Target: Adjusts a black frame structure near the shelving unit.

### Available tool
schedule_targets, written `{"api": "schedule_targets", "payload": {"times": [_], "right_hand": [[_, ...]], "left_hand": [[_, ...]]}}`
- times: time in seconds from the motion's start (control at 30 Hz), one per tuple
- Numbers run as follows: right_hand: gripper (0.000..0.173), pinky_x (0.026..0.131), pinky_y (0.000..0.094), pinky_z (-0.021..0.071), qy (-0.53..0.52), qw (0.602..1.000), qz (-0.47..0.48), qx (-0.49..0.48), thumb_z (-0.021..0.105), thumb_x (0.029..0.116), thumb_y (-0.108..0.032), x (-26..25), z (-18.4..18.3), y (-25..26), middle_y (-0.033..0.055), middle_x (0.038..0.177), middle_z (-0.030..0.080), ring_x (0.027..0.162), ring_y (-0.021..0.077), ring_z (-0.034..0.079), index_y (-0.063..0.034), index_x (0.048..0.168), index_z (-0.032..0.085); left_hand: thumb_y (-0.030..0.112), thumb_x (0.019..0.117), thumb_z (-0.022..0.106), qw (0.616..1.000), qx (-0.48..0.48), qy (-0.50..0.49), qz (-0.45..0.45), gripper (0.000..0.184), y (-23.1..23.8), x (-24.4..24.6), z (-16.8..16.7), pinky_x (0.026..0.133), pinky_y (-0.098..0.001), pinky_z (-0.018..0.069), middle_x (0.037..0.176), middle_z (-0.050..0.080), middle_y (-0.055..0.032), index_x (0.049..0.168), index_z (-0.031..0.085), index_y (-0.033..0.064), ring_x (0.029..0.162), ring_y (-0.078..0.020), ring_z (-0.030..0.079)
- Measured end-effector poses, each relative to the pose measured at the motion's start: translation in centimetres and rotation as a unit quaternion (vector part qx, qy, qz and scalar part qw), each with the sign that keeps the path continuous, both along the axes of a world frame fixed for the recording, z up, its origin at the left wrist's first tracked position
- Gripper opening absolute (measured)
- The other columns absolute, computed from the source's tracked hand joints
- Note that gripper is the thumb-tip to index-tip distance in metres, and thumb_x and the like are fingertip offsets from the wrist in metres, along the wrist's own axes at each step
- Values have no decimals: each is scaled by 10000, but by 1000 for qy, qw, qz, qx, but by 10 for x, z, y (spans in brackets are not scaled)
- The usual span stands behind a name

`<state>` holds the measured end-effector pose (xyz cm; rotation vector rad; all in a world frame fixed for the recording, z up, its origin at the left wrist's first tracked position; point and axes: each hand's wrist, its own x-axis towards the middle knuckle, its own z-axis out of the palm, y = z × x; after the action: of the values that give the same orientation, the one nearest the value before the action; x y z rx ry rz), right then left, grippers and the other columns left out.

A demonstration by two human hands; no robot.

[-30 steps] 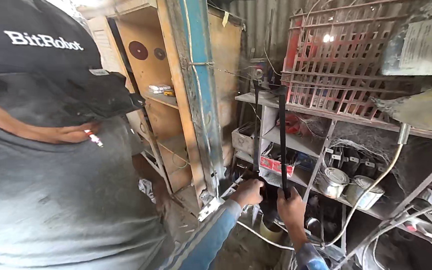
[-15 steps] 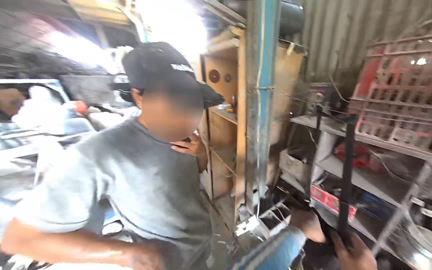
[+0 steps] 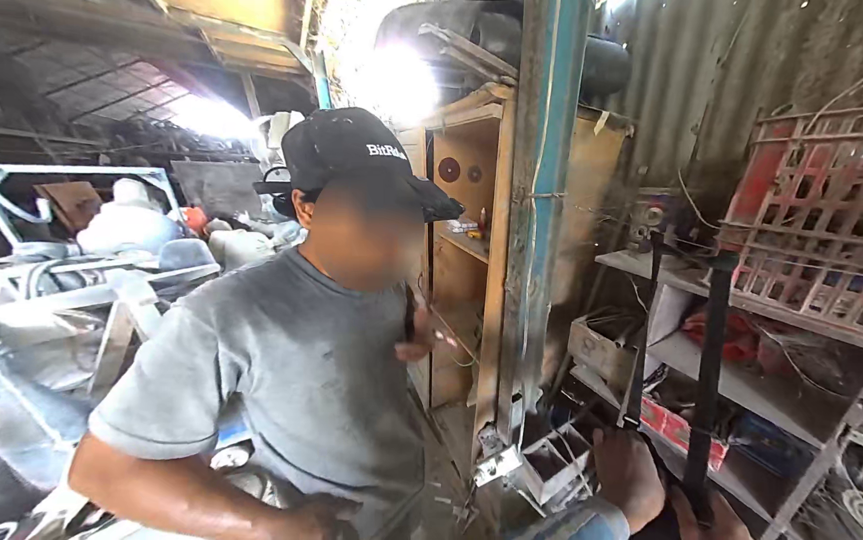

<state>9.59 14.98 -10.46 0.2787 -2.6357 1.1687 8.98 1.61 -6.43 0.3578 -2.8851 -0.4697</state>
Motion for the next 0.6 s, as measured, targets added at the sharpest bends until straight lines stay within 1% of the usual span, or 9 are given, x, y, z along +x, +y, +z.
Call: {"api": "schedule_targets", "payload": {"times": [0.1, 0.2, 0.27, 0.33, 0.4, 0.5, 0.53, 0.57, 0.6], "right_hand": [[435, 845, 622, 544, -2, 1000, -17, 7, 607, 973, -384, -4, -2, -1, 215, 984, 728, 941, 385, 714, -5, 1177, 673], [451, 857, 641, 538, -10, 1000, -6, -6, 617, 974, -377, -9, -9, 2, 240, 1010, 726, 951, 401, 716, 8, 1203, 666], [469, 859, 625, 546, -20, 1000, -1, -15, 627, 972, -419, -14, -13, 5, 213, 1001, 731, 948, 374, 719, -10, 1199, 668], [476, 895, 630, 530, -18, 999, 3, -30, 639, 970, -404, -18, -15, 6, 228, 1033, 728, 988, 384, 711, 8, 1207, 670], [481, 907, 617, 534, -22, 999, 5, -32, 629, 972, -412, -21, -17, 5, 223, 1056, 724, 1004, 372, 709, 1, 1216, 663], [473, 880, 627, 535, -18, 1000, 9, -17, 633, 968, -416, -20, -15, 7, 222, 1020, 728, 972, 381, 712, 4, 1180, 676], [471, 878, 628, 534, -19, 1000, 11, -8, 633, 966, -422, -19, -14, 8, 219, 1019, 728, 972, 383, 711, -2, 1174, 680], [468, 871, 633, 537, -21, 1000, 14, -4, 636, 964, -424, -18, -13, 9, 220, 1016, 729, 965, 386, 712, -6, 1169, 684], [467, 850, 637, 544, -21, 1000, 17, 1, 638, 961, -430, -17, -12, 9, 219, 1001, 729, 944, 388, 716, -9, 1157, 687]], "left_hand": [[392, 857, 659, 997, -15, 72, -23, 542, 7, 3, 14, 1075, -474, 435, 1349, 619, -138, 1261, 667, 30, 1294, -307, 539], [316, 898, 640, 996, 69, 52, -38, 600, 6, 12, 42, 1011, -399, 527, 1381, 592, -173, 1387, 546, -19, 1250, -276, 605], [287, 923, 616, 991, 117, 62, -37, 574, 1, 17, 55, 939, -388, 564, 1351, 599, -179, 1400, 525, -19, 1154, -265, 658], [294, 929, 617, 986, 148, 72, -33, 535, -4, 19, 65, 929, -386, 571, 1306, 625, -161, 1368, 552, -4, 1126, -252, 670], [273, 885, 685, 977, 204, 46, -33, 576, -12, 19, 71, 938, -427, 569, 1258, 631, -175, 1355, 520, -17, 1117, -272, 666], [144, 752, 794, 970, 234, -52, -51, 966, -29, 19, 64, 943, -505, 567, 1314, 595, -226, 1530, 239, 2, 1155, -334, 655], [118, 736, 807, 968, 229, -83, -64, 1027, -36, 19, 57, 932, -542, 565, 1303, 607, -237, 1554, 195, 16, 1147, -359, 662], [111, 742, 813, 965, 226, -108, -85, 1004, -42, 18, 49, 946, -573, 551, 1312, 613, -247, 1556, 233, 10, 1162, -382, 655], [119, 752, 815, 963, 216, -124, -106, 870, -48, 16, 40, 968, -588, 533, 1316, 614, -244, 1492, 374, -7, 1184, -390, 636]]}}
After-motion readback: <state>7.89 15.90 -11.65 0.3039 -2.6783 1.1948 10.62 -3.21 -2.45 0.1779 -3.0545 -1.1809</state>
